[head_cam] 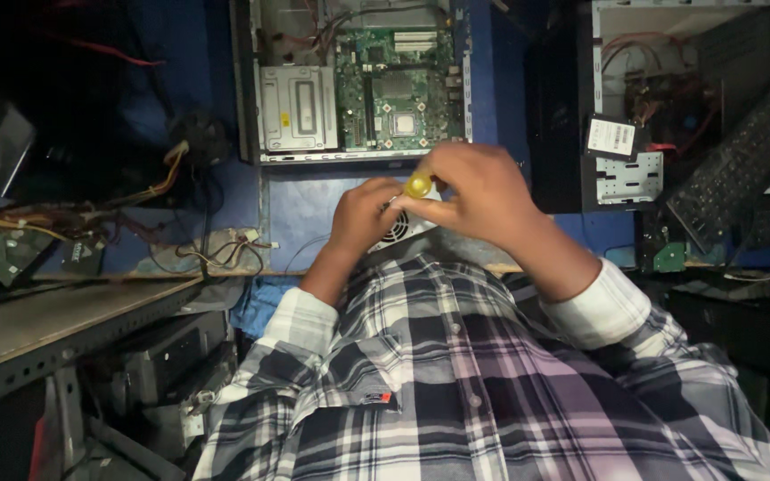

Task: The person holds a computer power supply unit and uses a yellow screwdriver to remove and reinsert screws on its casing. The person rotates the unit to access different sides and continues fastening screws throughout the clip.

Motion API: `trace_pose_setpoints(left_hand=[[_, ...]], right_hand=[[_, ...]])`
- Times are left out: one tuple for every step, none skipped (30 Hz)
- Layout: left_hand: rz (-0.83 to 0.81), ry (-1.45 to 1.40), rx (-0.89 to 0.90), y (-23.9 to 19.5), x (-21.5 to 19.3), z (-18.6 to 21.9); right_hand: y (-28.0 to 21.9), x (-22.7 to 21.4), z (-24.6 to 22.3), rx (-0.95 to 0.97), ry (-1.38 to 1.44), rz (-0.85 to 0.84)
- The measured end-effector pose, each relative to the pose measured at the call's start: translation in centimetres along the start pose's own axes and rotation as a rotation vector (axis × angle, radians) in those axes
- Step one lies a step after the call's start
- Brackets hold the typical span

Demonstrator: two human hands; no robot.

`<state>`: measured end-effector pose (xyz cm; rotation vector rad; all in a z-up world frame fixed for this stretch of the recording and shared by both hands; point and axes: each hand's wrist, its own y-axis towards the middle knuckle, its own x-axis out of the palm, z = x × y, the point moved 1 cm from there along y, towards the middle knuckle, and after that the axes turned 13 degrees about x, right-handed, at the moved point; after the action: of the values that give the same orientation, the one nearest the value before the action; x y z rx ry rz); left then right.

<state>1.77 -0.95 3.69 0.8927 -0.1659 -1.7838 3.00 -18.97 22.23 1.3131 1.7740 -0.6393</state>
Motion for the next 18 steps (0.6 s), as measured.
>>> trace_pose_setpoints(left_hand=[[0.0,0.01,0.015,0.0,0.0,-0.1],[-0.017,0.019,0.012,0.0,-0.1,-0.1],[-0.035,0.024,0.007,0.0,-0.1,-0.1],[-0.053,0.03,0.002,0.0,-0.1,0.0],[-0.078,0.008,-0.012,0.1,-0.1,0.1],[-0.103,-0.013,-0.025,0.2,-0.1,0.3],[-0.13,-0.036,-0.037,0.4,-0.2,0.4],[-0.152,-0.026,-0.033,0.6,-0.3,0.6],[-0.173,-0.016,-0.027,1.0,-0.4,0.8],[-0.195,-0.007,-0.021,1.2,-0.5,1.0],[-0.186,-0.038,-0.043,1.4,-0.7,1.3],[-0.178,-0.07,-0.066,1.5,-0.9,1.7],[-0.171,-0.102,-0.089,1.6,-1.1,2.0],[-0.102,-0.114,-0.022,1.7,-1.2,2.4],[-0.034,-0.128,0.045,1.9,-1.3,2.7],[0.034,-0.143,0.112,2.0,-1.4,2.9],[0.037,-0.112,0.094,2.1,-1.3,3.0],[0.04,-0.081,0.076,2.1,-1.2,3.0]], right_hand=[[0.0,-0.2,-0.2,-0.056,0.038,0.008],[-0.2,-0.4,-0.4,-0.113,0.075,0.015],[-0.4,-0.6,-0.6,-0.166,0.113,0.021],[-0.5,-0.8,-0.6,-0.146,0.144,-0.015],[-0.7,-0.9,-0.6,-0.125,0.176,-0.051],[-0.9,-1.0,-0.5,-0.103,0.208,-0.088],[-1.0,-1.1,-0.4,-0.145,0.199,-0.063],[-1.0,-1.1,-0.2,-0.186,0.191,-0.039],[-1.0,-1.1,0.0,-0.228,0.181,-0.014],[-1.0,-0.9,0.2,-0.186,0.212,0.002],[-1.0,-0.8,0.5,-0.144,0.244,0.017],[-0.9,-0.6,0.7,-0.103,0.277,0.032],[-0.9,-0.4,0.8,-0.058,0.249,0.067],[-0.9,-0.1,0.9,-0.012,0.222,0.101],[-0.8,0.1,0.9,0.036,0.194,0.136],[-0.7,0.3,0.8,0.053,0.173,0.148],[-0.6,0.5,0.6,0.069,0.154,0.157],[-0.5,0.5,0.3,0.085,0.134,0.167]])
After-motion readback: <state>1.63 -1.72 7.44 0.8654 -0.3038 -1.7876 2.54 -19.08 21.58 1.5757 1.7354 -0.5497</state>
